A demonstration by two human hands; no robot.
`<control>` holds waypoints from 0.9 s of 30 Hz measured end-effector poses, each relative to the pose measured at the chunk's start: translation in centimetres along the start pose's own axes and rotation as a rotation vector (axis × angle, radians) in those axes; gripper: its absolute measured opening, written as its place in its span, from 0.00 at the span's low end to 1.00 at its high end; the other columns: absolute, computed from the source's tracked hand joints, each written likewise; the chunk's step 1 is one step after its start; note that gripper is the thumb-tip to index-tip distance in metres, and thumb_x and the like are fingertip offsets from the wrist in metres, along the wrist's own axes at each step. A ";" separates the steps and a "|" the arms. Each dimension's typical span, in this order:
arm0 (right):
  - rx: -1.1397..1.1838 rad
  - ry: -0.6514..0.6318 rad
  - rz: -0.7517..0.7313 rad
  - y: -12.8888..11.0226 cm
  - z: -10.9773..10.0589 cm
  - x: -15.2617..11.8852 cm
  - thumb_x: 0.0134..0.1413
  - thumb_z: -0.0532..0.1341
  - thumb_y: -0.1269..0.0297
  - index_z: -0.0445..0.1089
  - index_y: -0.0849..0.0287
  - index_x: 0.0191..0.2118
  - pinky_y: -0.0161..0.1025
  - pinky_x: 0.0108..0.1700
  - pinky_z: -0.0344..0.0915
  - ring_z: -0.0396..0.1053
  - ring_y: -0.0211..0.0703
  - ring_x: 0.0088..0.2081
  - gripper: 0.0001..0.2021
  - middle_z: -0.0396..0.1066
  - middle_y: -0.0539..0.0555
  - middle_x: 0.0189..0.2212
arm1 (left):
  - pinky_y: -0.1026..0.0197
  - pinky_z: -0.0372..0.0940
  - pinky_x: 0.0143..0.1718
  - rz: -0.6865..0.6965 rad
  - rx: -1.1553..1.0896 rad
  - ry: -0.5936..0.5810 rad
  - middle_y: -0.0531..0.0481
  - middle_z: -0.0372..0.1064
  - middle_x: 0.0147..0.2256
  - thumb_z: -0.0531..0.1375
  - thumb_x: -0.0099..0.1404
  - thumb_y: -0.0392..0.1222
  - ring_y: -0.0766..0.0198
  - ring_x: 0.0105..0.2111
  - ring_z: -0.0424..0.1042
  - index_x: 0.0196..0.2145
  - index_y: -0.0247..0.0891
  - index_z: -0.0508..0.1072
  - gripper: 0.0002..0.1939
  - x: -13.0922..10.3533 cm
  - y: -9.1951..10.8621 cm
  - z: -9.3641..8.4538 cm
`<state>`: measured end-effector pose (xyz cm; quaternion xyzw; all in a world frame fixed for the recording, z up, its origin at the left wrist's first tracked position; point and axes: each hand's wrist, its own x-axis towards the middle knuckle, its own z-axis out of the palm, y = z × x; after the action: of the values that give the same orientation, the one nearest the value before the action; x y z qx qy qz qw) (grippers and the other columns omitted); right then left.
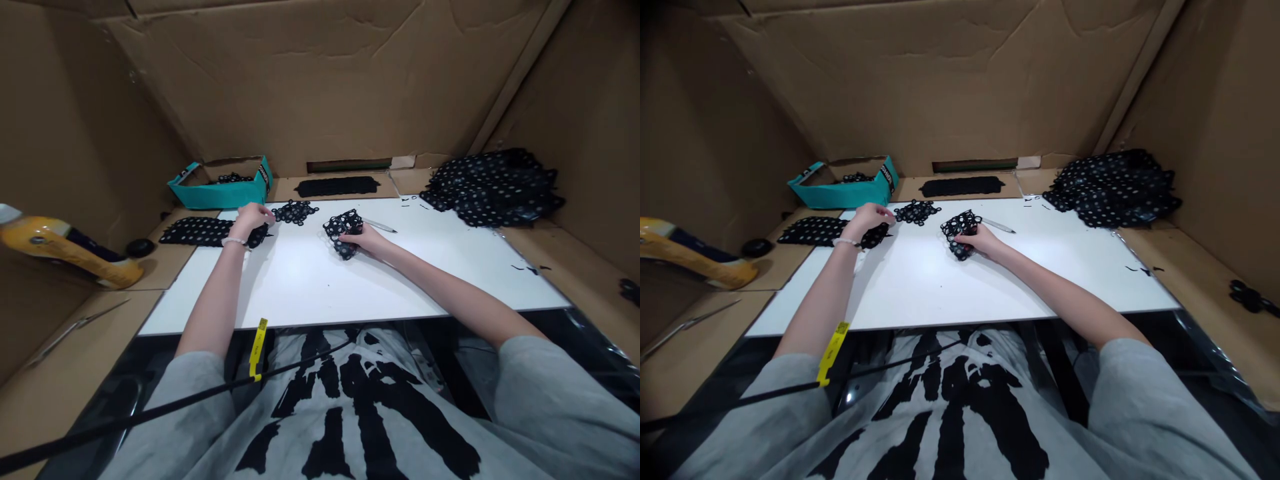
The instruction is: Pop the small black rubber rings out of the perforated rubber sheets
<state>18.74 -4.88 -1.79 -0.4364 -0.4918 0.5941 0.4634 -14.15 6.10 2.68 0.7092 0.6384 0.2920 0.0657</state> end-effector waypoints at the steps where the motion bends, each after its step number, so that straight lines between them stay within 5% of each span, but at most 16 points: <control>1: 0.001 -0.004 -0.001 0.0 0.0 0.0 0.28 0.80 0.59 0.73 0.60 0.29 0.38 0.31 0.68 0.69 0.39 0.27 0.21 0.76 0.52 0.26 | 0.49 0.61 0.52 0.001 -0.004 0.002 0.44 0.76 0.32 0.68 0.52 0.47 0.45 0.43 0.72 0.31 0.42 0.81 0.09 0.2 0.4 0.1; 4: 0.001 -0.013 0.003 0.0 0.0 0.1 0.28 0.79 0.59 0.73 0.60 0.29 0.38 0.31 0.67 0.69 0.39 0.27 0.20 0.76 0.52 0.26 | 0.50 0.58 0.57 0.057 -0.044 0.059 0.42 0.78 0.44 0.64 0.58 0.45 0.48 0.48 0.72 0.48 0.38 0.80 0.20 0.4 1.5 0.4; 7: 0.004 -0.001 0.005 -0.1 0.0 0.0 0.29 0.79 0.59 0.73 0.60 0.28 0.37 0.31 0.65 0.68 0.38 0.28 0.20 0.76 0.52 0.27 | 0.53 0.61 0.54 0.071 -0.082 0.088 0.42 0.78 0.46 0.62 0.59 0.44 0.50 0.47 0.72 0.54 0.36 0.78 0.25 0.1 2.5 0.3; 11: 0.017 0.023 0.006 -0.4 0.3 -0.2 0.29 0.78 0.59 0.73 0.60 0.29 0.36 0.32 0.65 0.67 0.37 0.29 0.19 0.75 0.51 0.27 | 0.56 0.64 0.46 0.159 -0.172 0.038 0.43 0.79 0.42 0.62 0.60 0.46 0.54 0.41 0.72 0.49 0.36 0.80 0.21 -1.2 5.1 0.0; 17: 0.013 0.055 0.004 -0.5 0.3 -0.2 0.31 0.77 0.57 0.74 0.59 0.31 0.37 0.34 0.67 0.69 0.39 0.30 0.19 0.76 0.51 0.29 | 0.57 0.63 0.42 0.569 -0.280 -0.422 0.46 0.79 0.36 0.67 0.56 0.56 0.55 0.38 0.72 0.34 0.40 0.81 0.17 -5.2 11.4 2.4; 21: 0.014 0.026 -0.029 -0.6 0.1 -0.3 0.35 0.75 0.55 0.75 0.59 0.32 0.37 0.36 0.67 0.70 0.39 0.31 0.18 0.77 0.52 0.30 | 0.55 0.63 0.43 0.626 -0.203 -0.412 0.46 0.78 0.36 0.69 0.54 0.58 0.52 0.40 0.72 0.36 0.41 0.81 0.19 -7.1 12.9 4.5; 27: 0.065 -0.029 -0.026 -0.7 -0.1 -0.2 0.31 0.77 0.59 0.78 0.60 0.34 0.38 0.36 0.69 0.71 0.40 0.32 0.20 0.79 0.53 0.32 | 0.53 0.64 0.45 0.589 -0.161 -0.343 0.46 0.80 0.35 0.62 0.62 0.52 0.50 0.40 0.73 0.33 0.41 0.82 0.13 -6.9 12.1 5.2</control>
<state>18.95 -4.99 -1.06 -0.4061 -0.4843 0.6099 0.4780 -1.21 -1.13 1.77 0.8942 0.3609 0.2245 0.1407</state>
